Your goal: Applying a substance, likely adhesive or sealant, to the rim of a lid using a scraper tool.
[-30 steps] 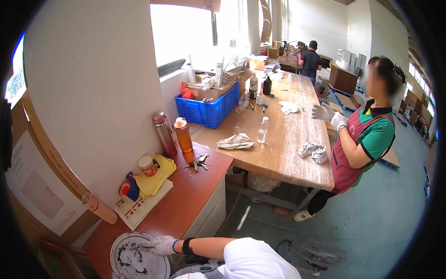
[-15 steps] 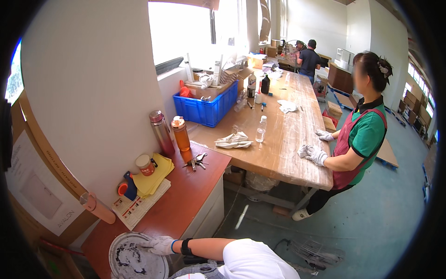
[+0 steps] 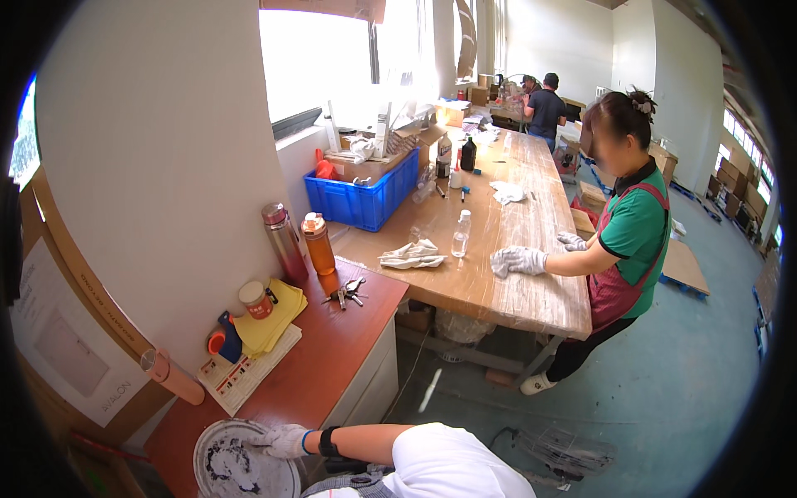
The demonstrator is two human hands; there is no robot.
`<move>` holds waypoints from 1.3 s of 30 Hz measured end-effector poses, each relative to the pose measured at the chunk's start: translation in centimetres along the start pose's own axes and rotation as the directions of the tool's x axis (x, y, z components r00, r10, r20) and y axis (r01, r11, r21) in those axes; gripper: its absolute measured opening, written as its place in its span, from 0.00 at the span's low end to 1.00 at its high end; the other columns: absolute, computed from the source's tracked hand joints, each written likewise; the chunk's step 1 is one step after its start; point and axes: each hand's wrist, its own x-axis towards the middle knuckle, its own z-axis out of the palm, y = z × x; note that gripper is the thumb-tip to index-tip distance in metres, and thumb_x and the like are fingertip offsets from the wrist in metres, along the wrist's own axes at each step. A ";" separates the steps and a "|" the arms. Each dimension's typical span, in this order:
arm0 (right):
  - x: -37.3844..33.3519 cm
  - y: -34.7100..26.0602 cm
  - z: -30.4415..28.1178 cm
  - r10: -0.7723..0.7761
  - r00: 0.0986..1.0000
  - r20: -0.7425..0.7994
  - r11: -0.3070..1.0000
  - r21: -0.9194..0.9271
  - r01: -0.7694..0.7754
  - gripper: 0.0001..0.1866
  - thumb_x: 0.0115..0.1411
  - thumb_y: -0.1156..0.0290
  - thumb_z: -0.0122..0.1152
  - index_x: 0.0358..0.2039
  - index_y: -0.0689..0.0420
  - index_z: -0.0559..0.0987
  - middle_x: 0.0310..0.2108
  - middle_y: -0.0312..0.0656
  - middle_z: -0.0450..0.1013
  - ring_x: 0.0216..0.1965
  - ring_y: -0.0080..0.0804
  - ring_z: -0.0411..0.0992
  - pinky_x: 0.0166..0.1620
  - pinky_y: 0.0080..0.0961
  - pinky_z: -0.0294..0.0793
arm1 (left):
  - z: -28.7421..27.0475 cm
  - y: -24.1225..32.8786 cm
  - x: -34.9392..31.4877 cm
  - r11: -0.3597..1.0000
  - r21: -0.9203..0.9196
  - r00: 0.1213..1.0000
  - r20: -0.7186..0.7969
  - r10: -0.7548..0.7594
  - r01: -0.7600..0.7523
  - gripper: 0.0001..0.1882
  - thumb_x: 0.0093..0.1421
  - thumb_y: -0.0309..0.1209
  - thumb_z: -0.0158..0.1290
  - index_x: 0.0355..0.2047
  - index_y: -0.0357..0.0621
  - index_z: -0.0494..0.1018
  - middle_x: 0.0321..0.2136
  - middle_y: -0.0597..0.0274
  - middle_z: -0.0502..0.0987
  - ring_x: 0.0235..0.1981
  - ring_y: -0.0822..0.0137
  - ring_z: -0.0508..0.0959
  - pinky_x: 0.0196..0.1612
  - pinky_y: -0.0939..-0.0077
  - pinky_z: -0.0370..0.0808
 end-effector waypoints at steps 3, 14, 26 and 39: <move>-0.2 -2.0 -0.5 -0.022 0.999 0.035 0.999 -0.049 0.024 0.27 0.66 0.56 0.42 0.66 0.29 0.60 0.68 0.42 0.53 0.65 0.46 0.59 0.65 0.32 0.57 | 0.0 -2.6 -0.9 0.946 0.321 0.998 0.025 -0.057 0.046 0.28 0.58 0.45 0.51 0.52 0.37 0.71 0.47 0.38 0.75 0.48 0.41 0.75 0.52 0.53 0.70; -1.0 0.0 -0.8 -0.098 0.994 -0.054 0.992 0.072 0.101 0.27 0.66 0.59 0.45 0.66 0.30 0.61 0.62 0.43 0.64 0.61 0.44 0.63 0.63 0.32 0.59 | -2.9 1.6 -1.6 0.986 0.147 0.996 -0.023 0.085 -0.081 0.26 0.60 0.44 0.50 0.51 0.36 0.72 0.46 0.40 0.76 0.46 0.44 0.76 0.50 0.54 0.71; 0.4 1.7 -0.4 0.042 0.998 -0.054 0.997 -0.065 -0.045 0.28 0.59 0.52 0.49 0.62 0.31 0.67 0.56 0.40 0.71 0.55 0.41 0.70 0.59 0.39 0.65 | -0.3 1.8 -0.8 0.948 0.266 0.973 -0.103 0.209 -0.175 0.24 0.62 0.44 0.47 0.49 0.35 0.73 0.43 0.43 0.77 0.41 0.47 0.77 0.44 0.57 0.73; 0.2 4.0 -0.8 0.038 0.997 -0.061 0.992 -0.120 -0.045 0.28 0.59 0.51 0.47 0.62 0.26 0.66 0.56 0.41 0.71 0.55 0.43 0.70 0.57 0.42 0.67 | 0.1 3.6 -0.3 0.957 0.237 0.982 -0.050 0.182 -0.165 0.25 0.62 0.44 0.47 0.49 0.35 0.72 0.43 0.42 0.77 0.42 0.46 0.77 0.46 0.56 0.73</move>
